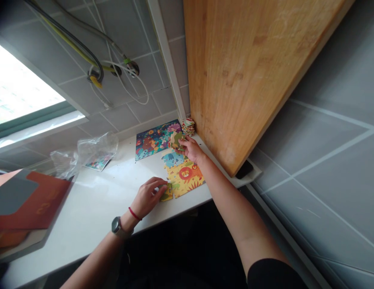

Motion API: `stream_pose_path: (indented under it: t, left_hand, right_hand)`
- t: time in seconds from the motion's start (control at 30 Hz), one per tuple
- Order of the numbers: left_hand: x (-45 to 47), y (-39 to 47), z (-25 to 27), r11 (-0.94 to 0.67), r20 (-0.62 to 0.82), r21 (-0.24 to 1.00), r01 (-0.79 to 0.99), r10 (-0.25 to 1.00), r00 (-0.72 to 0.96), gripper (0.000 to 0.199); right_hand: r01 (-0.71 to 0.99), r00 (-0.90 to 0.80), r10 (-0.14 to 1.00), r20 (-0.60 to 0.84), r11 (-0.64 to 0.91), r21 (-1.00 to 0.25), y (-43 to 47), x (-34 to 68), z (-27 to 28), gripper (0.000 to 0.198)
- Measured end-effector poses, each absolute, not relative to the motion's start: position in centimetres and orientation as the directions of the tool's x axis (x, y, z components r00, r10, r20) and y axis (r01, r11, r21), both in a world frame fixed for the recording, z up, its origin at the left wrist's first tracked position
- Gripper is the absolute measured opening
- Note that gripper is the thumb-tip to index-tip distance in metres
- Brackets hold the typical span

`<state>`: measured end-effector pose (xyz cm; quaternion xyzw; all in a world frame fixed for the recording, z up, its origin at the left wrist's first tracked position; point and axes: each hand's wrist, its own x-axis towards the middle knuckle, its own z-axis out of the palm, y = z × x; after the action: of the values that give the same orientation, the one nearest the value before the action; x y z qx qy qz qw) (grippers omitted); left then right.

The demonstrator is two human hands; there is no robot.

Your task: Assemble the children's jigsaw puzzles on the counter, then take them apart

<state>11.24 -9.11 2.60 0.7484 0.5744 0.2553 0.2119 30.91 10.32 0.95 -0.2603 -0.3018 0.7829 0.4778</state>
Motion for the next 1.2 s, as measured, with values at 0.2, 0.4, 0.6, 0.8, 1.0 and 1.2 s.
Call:
stream_pose_path:
  t: [0.2, 0.4, 0.6, 0.8, 1.0, 1.2]
  left_hand:
    - [10.1, -11.0, 2.3, -0.346, 0.185, 0.529, 0.775, 0.938, 0.293, 0.06]
    - [10.7, -11.6, 1.6, -0.439, 0.272, 0.416, 0.797, 0.896, 0.352, 0.039]
    - [11.0, -12.1, 1.2, -0.444, 0.271, 0.311, 0.841, 0.889, 0.369, 0.039]
    - [10.9, -12.6, 1.2, -0.416, 0.211, 0.237, 0.878, 0.904, 0.372, 0.04]
    - [11.4, -12.9, 1.5, -0.375, 0.21, 0.216, 0.901, 0.919, 0.332, 0.038]
    - [11.8, -12.8, 1.6, -0.351, 0.21, 0.195, 0.916, 0.927, 0.31, 0.037]
  right_hand:
    - [-0.588, -0.416, 0.902, -0.112, -0.361, -0.724, 10.1, 30.9, 1.1, 0.027]
    - [-0.586, -0.41, 0.903, -0.129, -0.369, -0.722, 9.9, 30.9, 1.4, 0.026]
    - [-0.593, -0.396, 0.909, -0.133, -0.363, -0.719, 9.8, 30.9, 1.4, 0.027]
    - [-0.595, -0.404, 0.908, -0.112, -0.354, -0.722, 9.9, 30.9, 1.2, 0.026]
    - [-0.6, -0.398, 0.91, -0.117, -0.355, -0.717, 9.9, 30.9, 1.3, 0.025]
    - [-0.598, -0.392, 0.912, -0.12, -0.351, -0.721, 9.8, 30.9, 1.4, 0.025]
